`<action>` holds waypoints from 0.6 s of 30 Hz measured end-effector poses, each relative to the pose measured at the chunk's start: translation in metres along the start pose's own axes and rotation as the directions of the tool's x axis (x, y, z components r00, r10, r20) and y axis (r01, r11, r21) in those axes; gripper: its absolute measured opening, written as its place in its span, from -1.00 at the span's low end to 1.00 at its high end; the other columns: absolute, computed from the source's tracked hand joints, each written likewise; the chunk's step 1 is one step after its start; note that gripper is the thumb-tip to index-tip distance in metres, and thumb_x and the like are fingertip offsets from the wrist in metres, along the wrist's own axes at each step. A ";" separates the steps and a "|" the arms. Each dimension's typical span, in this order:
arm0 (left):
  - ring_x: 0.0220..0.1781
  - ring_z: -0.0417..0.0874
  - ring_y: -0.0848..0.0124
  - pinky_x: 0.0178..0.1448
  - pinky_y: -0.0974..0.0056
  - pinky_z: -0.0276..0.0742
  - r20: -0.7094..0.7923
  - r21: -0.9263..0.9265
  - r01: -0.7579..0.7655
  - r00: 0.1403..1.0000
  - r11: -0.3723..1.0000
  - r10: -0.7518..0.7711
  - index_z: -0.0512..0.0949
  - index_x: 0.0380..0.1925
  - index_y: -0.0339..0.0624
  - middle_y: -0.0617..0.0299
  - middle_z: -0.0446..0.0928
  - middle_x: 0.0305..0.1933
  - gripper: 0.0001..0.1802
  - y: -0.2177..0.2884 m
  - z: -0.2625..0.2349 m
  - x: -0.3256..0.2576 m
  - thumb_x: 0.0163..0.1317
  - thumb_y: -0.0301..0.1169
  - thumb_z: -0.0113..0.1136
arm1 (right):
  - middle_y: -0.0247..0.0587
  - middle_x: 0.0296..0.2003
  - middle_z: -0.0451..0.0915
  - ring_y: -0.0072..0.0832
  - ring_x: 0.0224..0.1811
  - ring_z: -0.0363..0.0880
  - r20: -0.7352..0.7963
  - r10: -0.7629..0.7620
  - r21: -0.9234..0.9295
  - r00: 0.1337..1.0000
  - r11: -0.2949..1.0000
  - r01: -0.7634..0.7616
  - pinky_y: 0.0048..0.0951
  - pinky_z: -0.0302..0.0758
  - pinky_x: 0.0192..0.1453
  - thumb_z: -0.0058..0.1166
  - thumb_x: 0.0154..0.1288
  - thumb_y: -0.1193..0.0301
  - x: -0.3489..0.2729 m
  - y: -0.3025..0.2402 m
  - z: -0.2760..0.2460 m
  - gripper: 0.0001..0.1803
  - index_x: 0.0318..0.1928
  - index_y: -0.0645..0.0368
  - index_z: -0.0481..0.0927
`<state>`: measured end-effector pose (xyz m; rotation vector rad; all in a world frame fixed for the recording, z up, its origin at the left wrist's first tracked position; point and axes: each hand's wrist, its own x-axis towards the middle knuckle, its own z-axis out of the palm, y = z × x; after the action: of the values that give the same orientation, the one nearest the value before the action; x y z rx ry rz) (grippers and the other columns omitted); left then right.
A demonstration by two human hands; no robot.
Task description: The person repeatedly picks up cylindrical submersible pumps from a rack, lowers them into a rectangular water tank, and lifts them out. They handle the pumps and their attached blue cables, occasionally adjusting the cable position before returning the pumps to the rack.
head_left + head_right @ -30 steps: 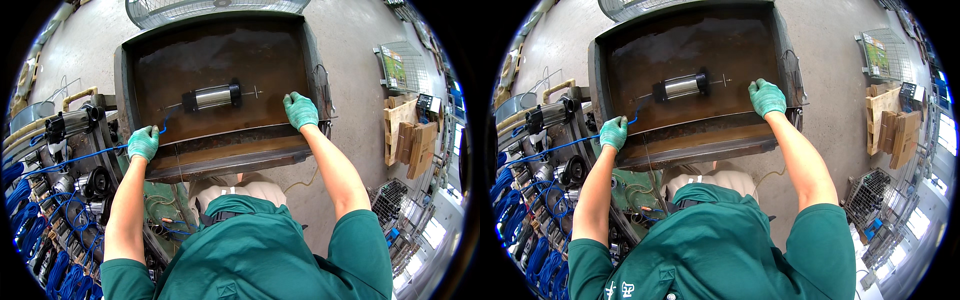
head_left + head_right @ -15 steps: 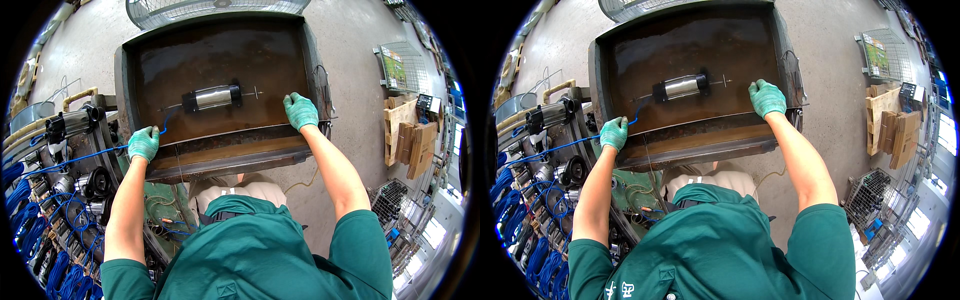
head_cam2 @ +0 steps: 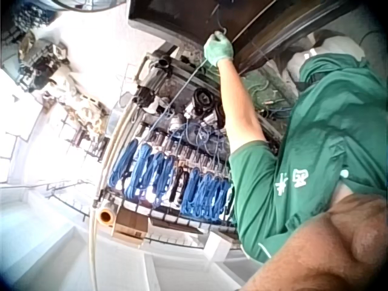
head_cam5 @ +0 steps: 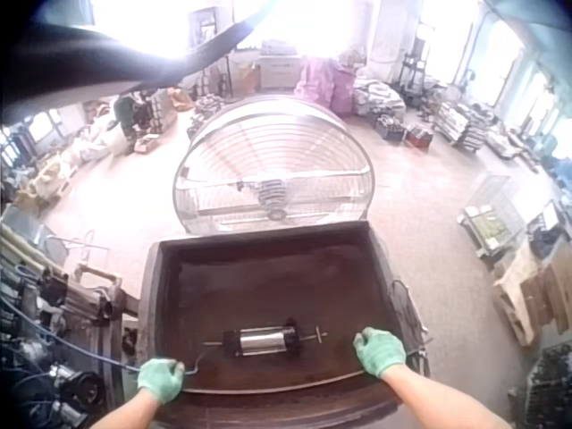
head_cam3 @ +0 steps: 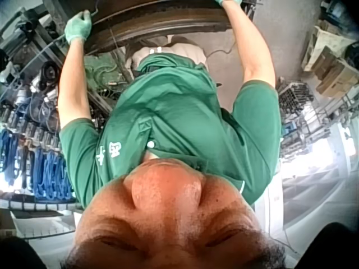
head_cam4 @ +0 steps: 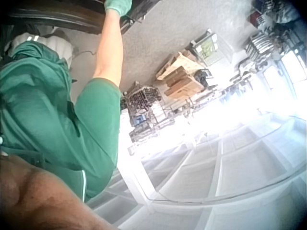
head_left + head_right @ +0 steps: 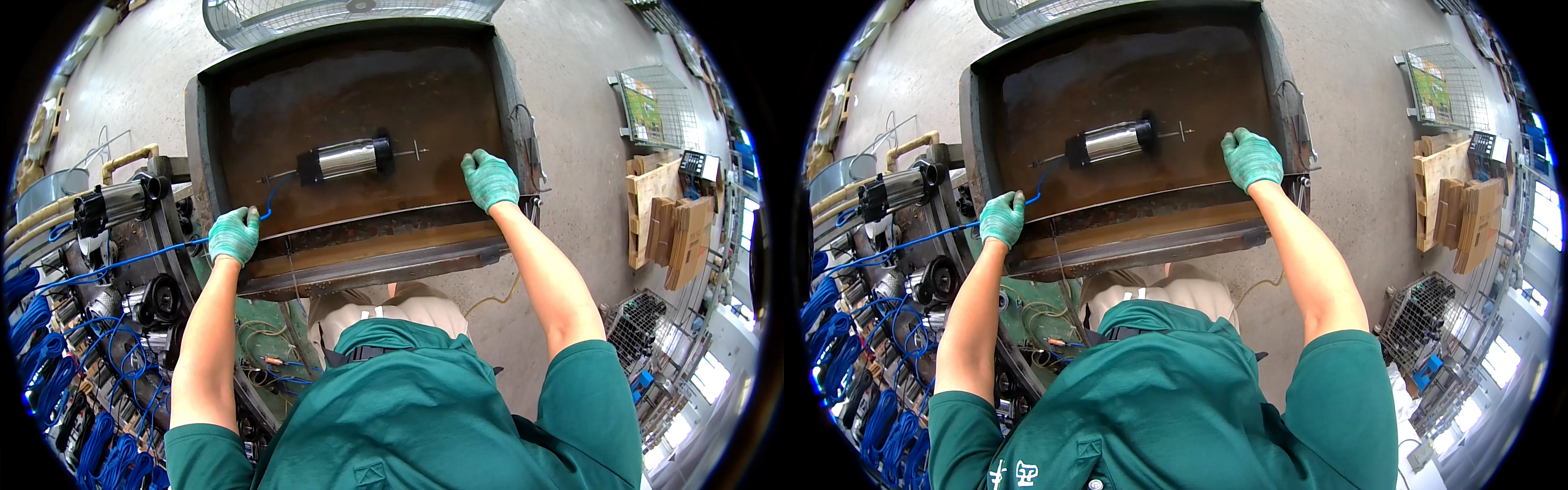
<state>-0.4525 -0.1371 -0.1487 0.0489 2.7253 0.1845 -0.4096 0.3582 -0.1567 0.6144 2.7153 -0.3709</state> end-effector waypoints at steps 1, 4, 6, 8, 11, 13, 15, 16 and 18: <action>-0.07 0.70 -0.20 0.03 -0.16 0.61 -0.002 -0.005 0.000 1.000 1.000 0.000 0.75 -0.23 -0.10 -0.14 0.70 -0.20 -0.54 0.001 0.000 0.000 0.48 0.00 0.03 | 0.09 -0.12 0.74 0.14 -0.01 0.69 0.003 0.001 -0.002 1.000 1.000 -0.001 0.10 0.62 0.09 -0.08 0.54 0.03 0.000 0.000 0.000 -0.58 -0.10 0.05 0.69; -0.08 0.70 -0.20 0.02 -0.17 0.60 -0.007 -0.009 -0.003 1.000 1.000 0.003 0.75 -0.23 -0.09 -0.14 0.69 -0.21 -0.54 0.002 -0.001 0.000 0.48 0.00 0.03 | 0.08 -0.11 0.74 0.14 0.00 0.69 0.007 0.010 -0.001 1.000 1.000 -0.010 0.10 0.62 0.09 -0.09 0.55 0.03 0.000 0.002 0.001 -0.58 -0.09 0.05 0.69; -0.08 0.69 -0.21 0.02 -0.17 0.60 -0.012 -0.010 -0.004 1.000 1.000 0.004 0.75 -0.24 -0.10 -0.15 0.69 -0.21 -0.54 0.003 -0.001 -0.001 0.48 0.00 0.03 | 0.08 -0.10 0.74 0.14 0.00 0.69 -0.003 0.012 0.004 1.000 1.000 -0.012 0.10 0.62 0.09 -0.09 0.55 0.02 0.000 0.002 0.000 -0.58 -0.10 0.05 0.69; -0.08 0.69 -0.21 0.02 -0.18 0.59 -0.020 -0.018 -0.008 1.000 1.000 0.007 0.74 -0.24 -0.10 -0.15 0.69 -0.21 -0.54 0.003 -0.001 -0.002 0.49 -0.01 0.03 | 0.08 -0.09 0.74 0.13 0.01 0.69 -0.008 0.016 0.009 1.000 1.000 -0.016 0.10 0.62 0.09 -0.09 0.55 0.02 -0.001 0.001 -0.001 -0.58 -0.10 0.05 0.69; -0.07 0.69 -0.21 0.03 -0.18 0.59 -0.014 -0.001 0.001 1.000 1.000 -0.001 0.75 -0.24 -0.10 -0.15 0.69 -0.21 -0.55 0.001 0.000 -0.002 0.49 -0.01 0.03 | 0.08 -0.09 0.73 0.13 0.01 0.68 -0.012 0.018 0.017 1.000 1.000 -0.018 0.10 0.62 0.10 -0.10 0.55 0.02 0.000 0.000 -0.001 -0.57 -0.10 0.05 0.69; -0.07 0.69 -0.21 0.03 -0.18 0.59 -0.020 -0.006 -0.004 1.000 1.000 0.004 0.74 -0.25 -0.10 -0.15 0.69 -0.21 -0.55 0.001 0.000 0.000 0.49 -0.01 0.03 | 0.08 -0.09 0.73 0.13 0.02 0.68 -0.028 0.008 0.024 1.000 1.000 -0.007 0.10 0.62 0.11 -0.10 0.55 0.02 0.001 0.001 0.001 -0.57 -0.10 0.05 0.69; -0.06 0.69 -0.20 0.03 -0.17 0.59 -0.052 0.000 -0.026 0.998 1.000 0.026 0.72 -0.21 -0.09 -0.13 0.70 -0.17 -0.59 0.001 0.004 -0.002 0.49 -0.04 0.04 | 0.07 -0.09 0.74 0.13 0.00 0.69 -0.033 0.011 0.030 0.999 1.000 -0.010 0.10 0.62 0.11 -0.10 0.55 0.01 -0.002 0.002 -0.003 -0.57 -0.10 0.05 0.69; -0.05 0.69 -0.19 0.04 -0.16 0.59 -0.096 -0.018 -0.062 0.994 0.998 0.060 0.71 -0.19 -0.08 -0.12 0.69 -0.14 -0.62 0.001 0.005 -0.001 0.49 -0.06 0.05 | 0.07 -0.10 0.74 0.13 0.00 0.69 -0.040 0.013 0.030 0.999 0.999 -0.012 0.10 0.62 0.10 -0.10 0.55 0.01 0.000 0.005 -0.001 -0.56 -0.10 0.06 0.69; -0.05 0.69 -0.16 0.04 -0.14 0.60 -0.191 -0.057 -0.153 0.972 0.987 0.139 0.68 -0.14 -0.08 -0.07 0.68 -0.09 -0.71 -0.003 0.009 -0.003 0.46 -0.16 0.11 | 0.04 -0.06 0.74 0.09 0.03 0.70 -0.005 0.029 0.027 1.000 0.999 -0.029 0.08 0.62 0.12 -0.12 0.57 0.01 -0.002 0.001 -0.006 -0.56 -0.07 0.06 0.68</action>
<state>-0.4463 -0.1395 -0.1558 0.2232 2.9002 0.3443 -0.4094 0.3605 -0.1509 0.6617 2.7074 -0.3992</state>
